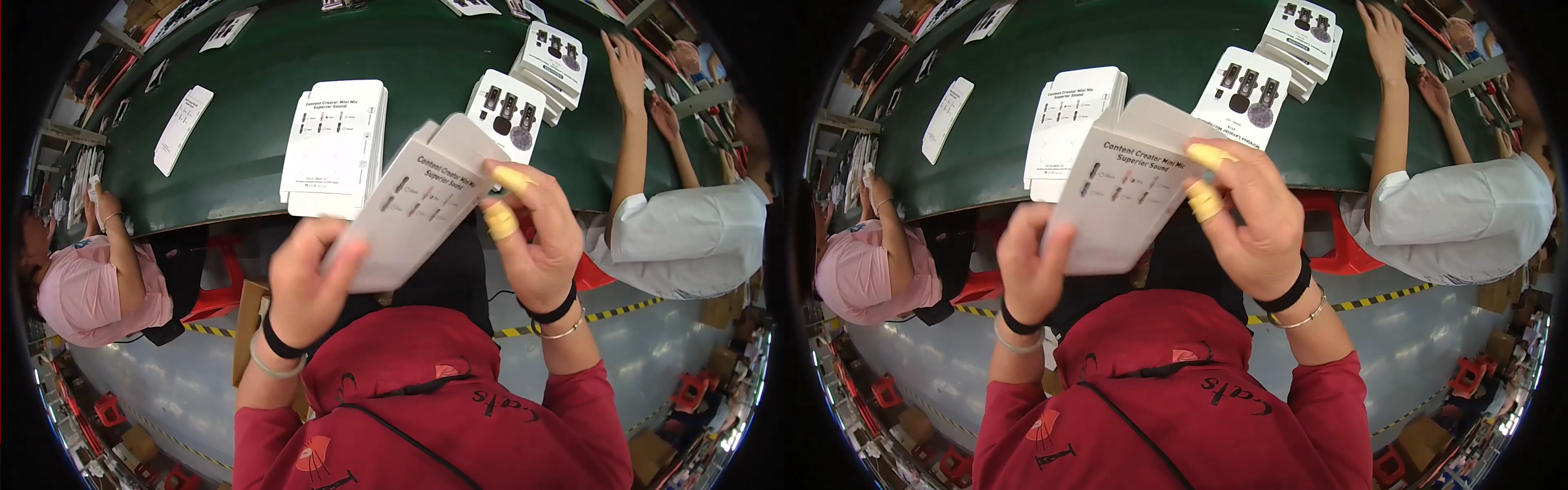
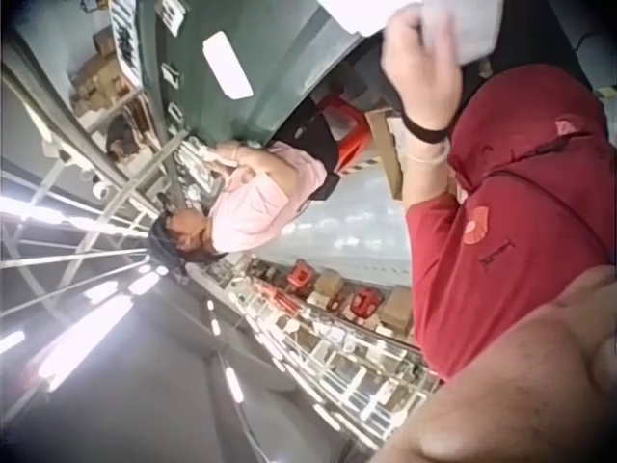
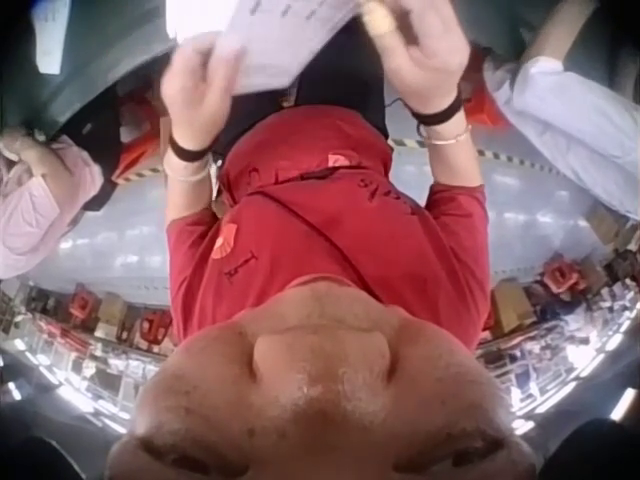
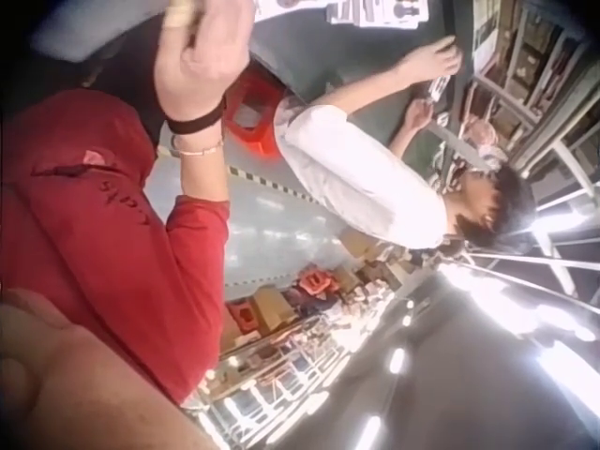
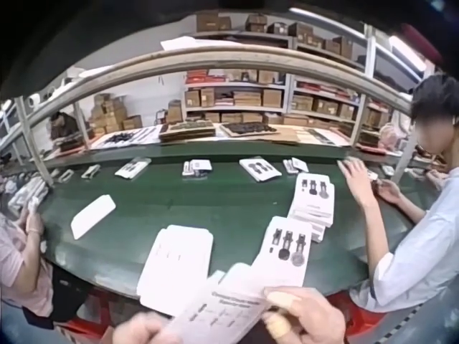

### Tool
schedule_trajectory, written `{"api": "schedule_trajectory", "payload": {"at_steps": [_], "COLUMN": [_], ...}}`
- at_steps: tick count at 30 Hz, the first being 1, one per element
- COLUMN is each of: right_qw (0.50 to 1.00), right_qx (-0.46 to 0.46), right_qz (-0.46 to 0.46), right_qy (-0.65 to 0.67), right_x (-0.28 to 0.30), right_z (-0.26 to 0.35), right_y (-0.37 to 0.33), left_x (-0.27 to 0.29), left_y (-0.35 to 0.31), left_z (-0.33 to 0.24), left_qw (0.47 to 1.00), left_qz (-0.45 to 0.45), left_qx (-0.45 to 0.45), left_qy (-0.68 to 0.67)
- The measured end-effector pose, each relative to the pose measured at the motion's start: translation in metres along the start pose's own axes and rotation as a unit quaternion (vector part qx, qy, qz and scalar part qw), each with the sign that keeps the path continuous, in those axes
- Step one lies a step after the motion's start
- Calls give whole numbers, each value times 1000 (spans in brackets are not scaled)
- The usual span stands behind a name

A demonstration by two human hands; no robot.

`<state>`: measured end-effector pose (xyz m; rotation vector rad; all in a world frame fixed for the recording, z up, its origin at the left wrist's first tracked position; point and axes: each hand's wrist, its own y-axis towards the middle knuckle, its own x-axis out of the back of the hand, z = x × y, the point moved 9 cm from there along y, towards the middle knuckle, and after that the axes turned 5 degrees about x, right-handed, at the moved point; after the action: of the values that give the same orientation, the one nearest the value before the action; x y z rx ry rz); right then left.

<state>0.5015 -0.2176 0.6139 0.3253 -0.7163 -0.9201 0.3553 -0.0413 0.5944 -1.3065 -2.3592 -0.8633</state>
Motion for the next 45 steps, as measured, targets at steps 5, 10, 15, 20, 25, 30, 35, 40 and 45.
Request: {"api": "schedule_trajectory", "payload": {"at_steps": [5, 10, 15, 20, 25, 30, 35, 40, 45], "right_qw": [989, 976, 966, 946, 912, 919, 921, 919, 941], "right_qx": [-118, -7, -14, 30, -117, -193, -204, -197, -210], "right_qz": [62, 211, 252, 323, 394, 284, 254, 293, 112], "right_qy": [60, 59, 62, -25, 7, 193, 213, 178, 240], "right_x": [-14, -35, -47, -46, -56, -61, -59, -61, -43], "right_z": [-4, 9, 29, 37, 17, 11, 9, 7, 0], "right_y": [-6, -15, -24, -40, -65, -82, -94, -104, -109], "left_x": [-27, -63, -92, -94, -83, -75, -71, -56, -54], "left_y": [-35, -69, -107, -115, -120, -130, -132, -121, -111], "left_z": [9, 23, 6, 5, 6, 15, 20, 41, 29], "left_qw": [983, 817, 655, 587, 609, 678, 735, 842, 917], "left_qz": [96, 242, 440, 405, 360, 332, 306, 126, 96], "left_qx": [31, 234, 280, 290, 306, 338, 376, 345, 242], "left_qy": [-150, -468, -547, -638, -638, -562, -475, -395, -301]}}
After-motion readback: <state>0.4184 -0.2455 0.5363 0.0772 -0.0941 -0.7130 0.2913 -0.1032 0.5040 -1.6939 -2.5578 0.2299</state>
